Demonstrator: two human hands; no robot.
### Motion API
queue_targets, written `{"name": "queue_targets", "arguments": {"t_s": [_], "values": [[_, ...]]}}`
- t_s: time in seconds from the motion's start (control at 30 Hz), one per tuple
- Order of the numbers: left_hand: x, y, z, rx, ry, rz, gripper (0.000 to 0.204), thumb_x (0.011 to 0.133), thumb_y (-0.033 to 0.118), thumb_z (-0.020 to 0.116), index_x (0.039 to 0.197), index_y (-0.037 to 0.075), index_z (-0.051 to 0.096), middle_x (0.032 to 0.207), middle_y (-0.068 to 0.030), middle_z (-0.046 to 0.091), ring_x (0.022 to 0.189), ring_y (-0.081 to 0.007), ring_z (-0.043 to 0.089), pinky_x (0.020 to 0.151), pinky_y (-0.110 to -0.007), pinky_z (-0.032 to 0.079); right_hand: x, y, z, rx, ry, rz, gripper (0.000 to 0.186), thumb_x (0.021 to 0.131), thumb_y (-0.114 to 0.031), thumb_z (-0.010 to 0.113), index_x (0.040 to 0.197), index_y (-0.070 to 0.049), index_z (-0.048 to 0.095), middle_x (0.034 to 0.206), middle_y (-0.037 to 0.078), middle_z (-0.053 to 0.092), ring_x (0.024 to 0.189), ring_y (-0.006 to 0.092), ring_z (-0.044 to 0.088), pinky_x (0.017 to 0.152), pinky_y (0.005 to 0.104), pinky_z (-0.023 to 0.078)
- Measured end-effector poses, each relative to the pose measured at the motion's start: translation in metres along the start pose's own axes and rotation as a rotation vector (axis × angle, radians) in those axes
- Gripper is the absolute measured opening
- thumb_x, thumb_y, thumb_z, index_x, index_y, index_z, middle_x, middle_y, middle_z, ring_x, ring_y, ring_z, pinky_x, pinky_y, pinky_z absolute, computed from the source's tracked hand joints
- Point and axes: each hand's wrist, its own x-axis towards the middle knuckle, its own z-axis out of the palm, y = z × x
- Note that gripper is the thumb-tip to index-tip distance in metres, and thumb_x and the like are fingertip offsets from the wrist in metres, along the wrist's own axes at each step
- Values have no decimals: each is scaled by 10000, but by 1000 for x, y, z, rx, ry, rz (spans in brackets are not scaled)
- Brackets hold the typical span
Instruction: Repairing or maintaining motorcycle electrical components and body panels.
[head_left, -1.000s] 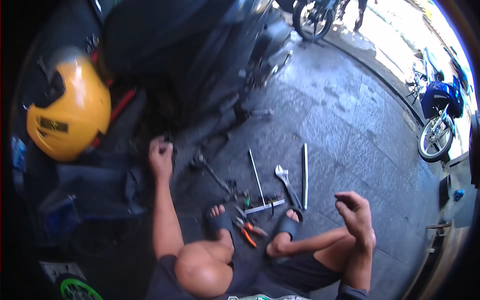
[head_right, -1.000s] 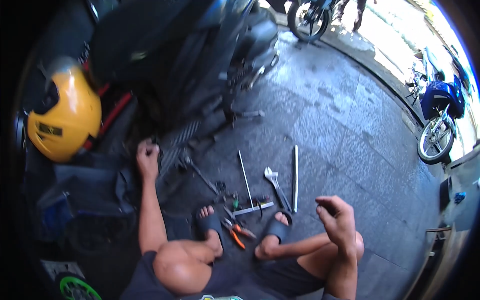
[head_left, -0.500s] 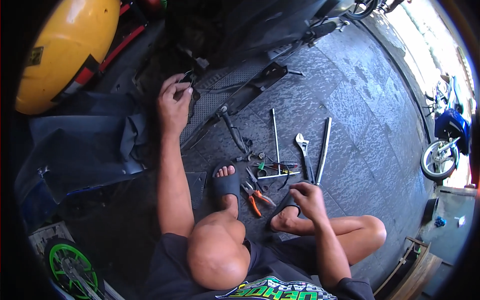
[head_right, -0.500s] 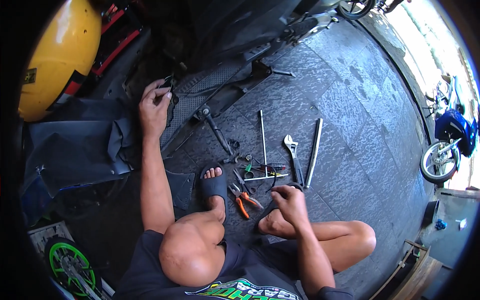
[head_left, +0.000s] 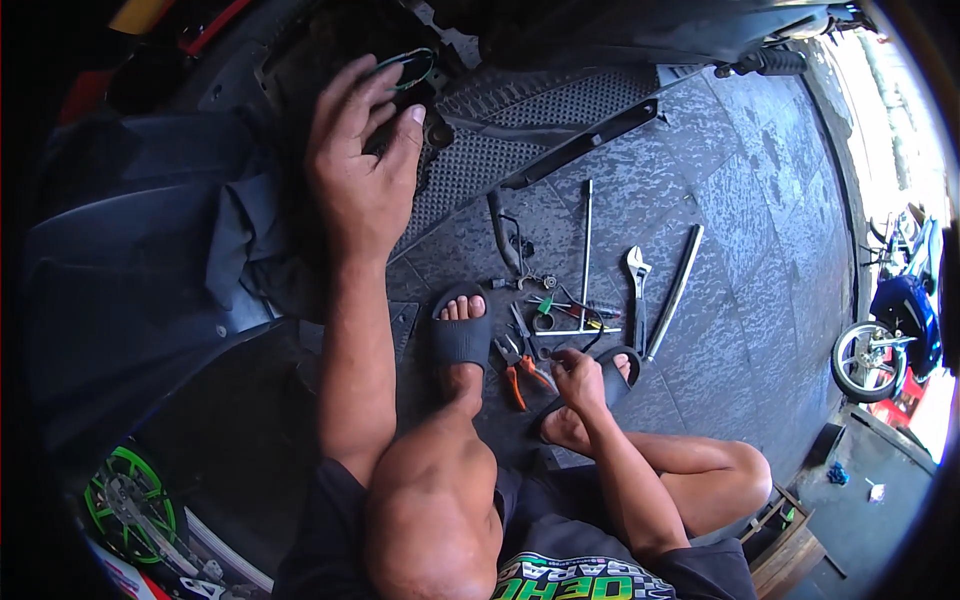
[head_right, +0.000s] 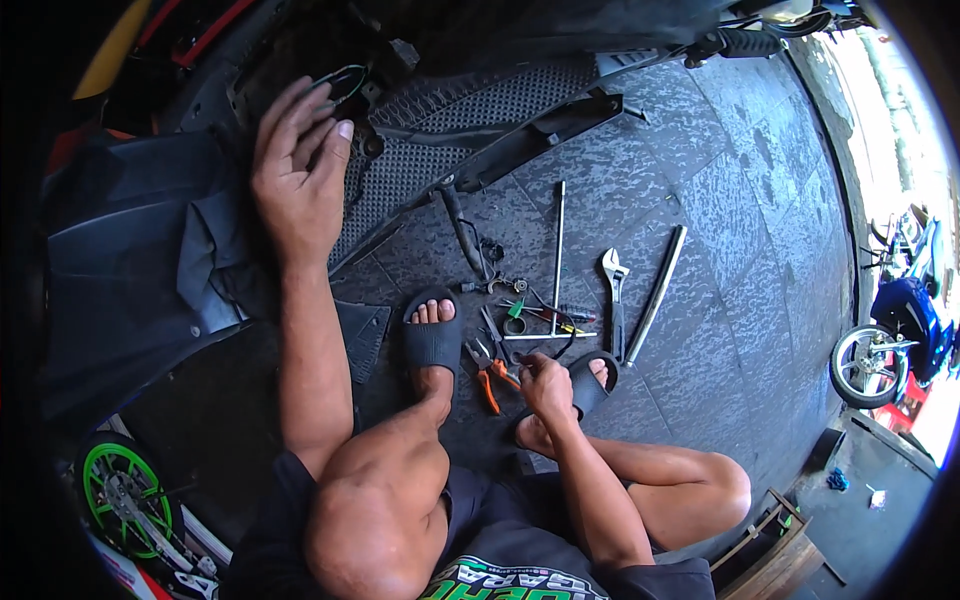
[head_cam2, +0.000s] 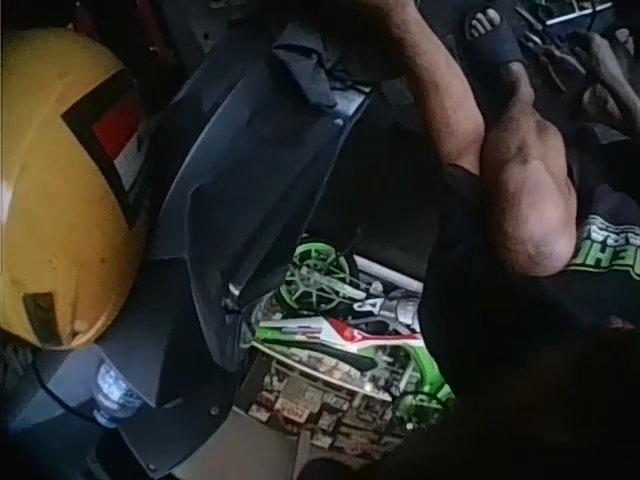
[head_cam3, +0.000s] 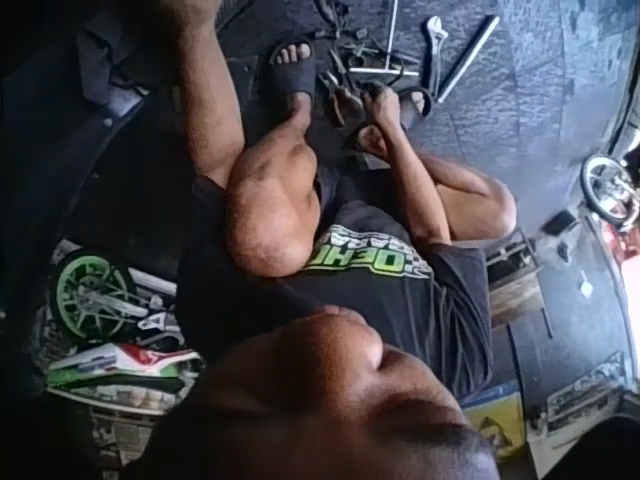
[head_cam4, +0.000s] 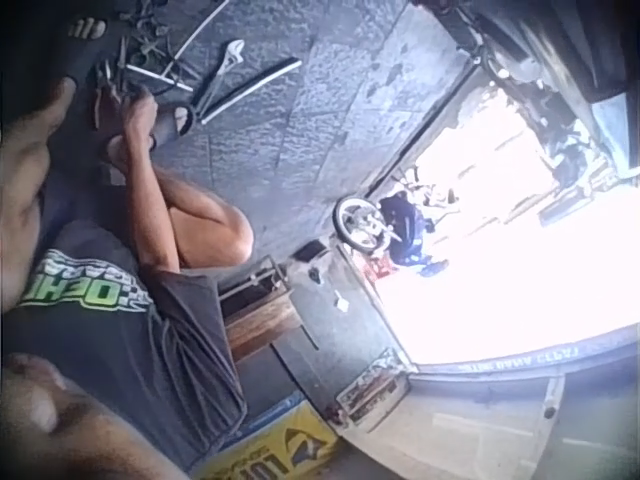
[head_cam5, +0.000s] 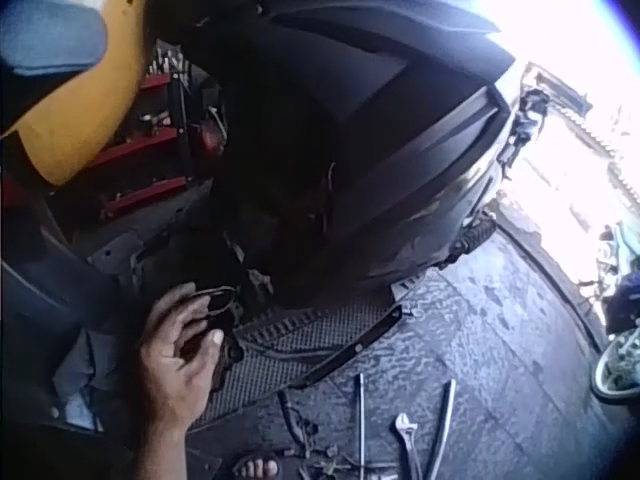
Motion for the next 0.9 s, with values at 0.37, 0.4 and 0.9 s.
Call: {"name": "queue_targets", "arguments": {"t_s": [0.37,0.4,0.9], "values": [[-53,20,-33,30,184,67,259,1016,131,566,876,-68,654,833,-102,675,683,-112,576,592,-237,440,49,-29,24,-435,319,-275,273,897,-341,684,953,-83,750,974,132,686,1033,343,611,856,478,443],[-56,18,-33,31,189,72,259,1016,131,566,876,-68,654,833,-102,675,683,-112,576,592,-237,440,52,-31,24,-522,201,-160,315,892,-393,678,957,-94,755,1012,131,700,1062,336,605,862,487,443],[-71,133,-80,-1243,94,-98,321,932,222,508,627,177,420,563,45,428,518,-89,415,625,-293,409,32,-16,27,-284,251,-356,246,858,-294,688,878,-50,709,899,126,678,917,349,601,840,478,436]]}}
